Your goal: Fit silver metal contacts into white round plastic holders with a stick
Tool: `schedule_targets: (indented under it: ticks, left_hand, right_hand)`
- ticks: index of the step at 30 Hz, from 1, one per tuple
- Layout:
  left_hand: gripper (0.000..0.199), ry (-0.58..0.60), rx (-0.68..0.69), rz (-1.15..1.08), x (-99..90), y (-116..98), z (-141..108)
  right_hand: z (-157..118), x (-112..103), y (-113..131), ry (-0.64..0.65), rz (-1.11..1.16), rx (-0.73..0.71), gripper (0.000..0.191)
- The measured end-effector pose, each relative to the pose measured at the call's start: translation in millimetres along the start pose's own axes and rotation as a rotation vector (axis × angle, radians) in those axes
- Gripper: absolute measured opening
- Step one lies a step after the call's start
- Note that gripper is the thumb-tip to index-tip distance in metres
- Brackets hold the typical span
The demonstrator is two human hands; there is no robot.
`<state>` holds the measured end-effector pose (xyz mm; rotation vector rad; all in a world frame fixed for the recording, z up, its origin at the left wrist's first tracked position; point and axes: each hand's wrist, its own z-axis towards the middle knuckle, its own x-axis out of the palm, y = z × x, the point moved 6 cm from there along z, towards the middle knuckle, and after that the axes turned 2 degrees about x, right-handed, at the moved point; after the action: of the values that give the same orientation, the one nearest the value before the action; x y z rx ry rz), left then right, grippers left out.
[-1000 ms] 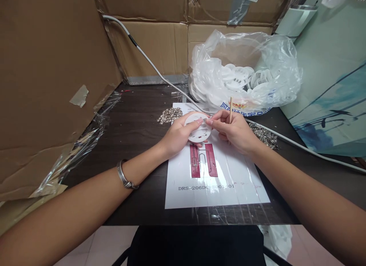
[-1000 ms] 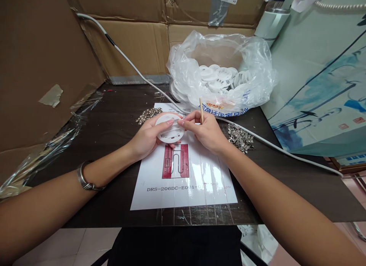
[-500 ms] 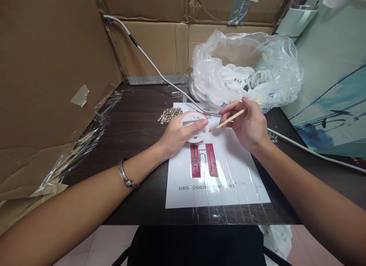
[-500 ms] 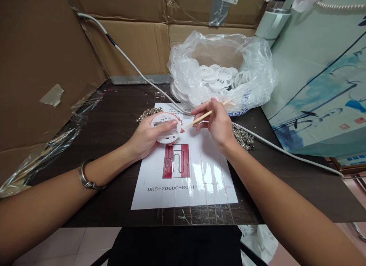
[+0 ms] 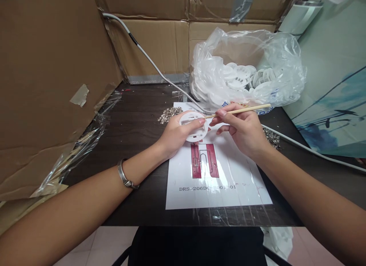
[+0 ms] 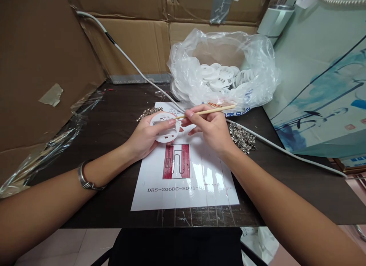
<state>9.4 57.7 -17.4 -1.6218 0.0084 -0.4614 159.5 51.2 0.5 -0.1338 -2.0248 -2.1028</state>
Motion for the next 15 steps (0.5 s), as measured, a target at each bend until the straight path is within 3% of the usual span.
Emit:
schedule_targets:
  ticks: [7,15]
  left_hand:
    - [0.026,-0.003,-0.049,-0.083,-0.7,0,1]
    - [0.024,0.03,-0.011,-0.085,1.2,-1,1]
  right_hand:
    - [0,2,-11,-0.014,0.155,0.136,0.013]
    - [-1,6,-14,0.016,0.16,0.189,0.016]
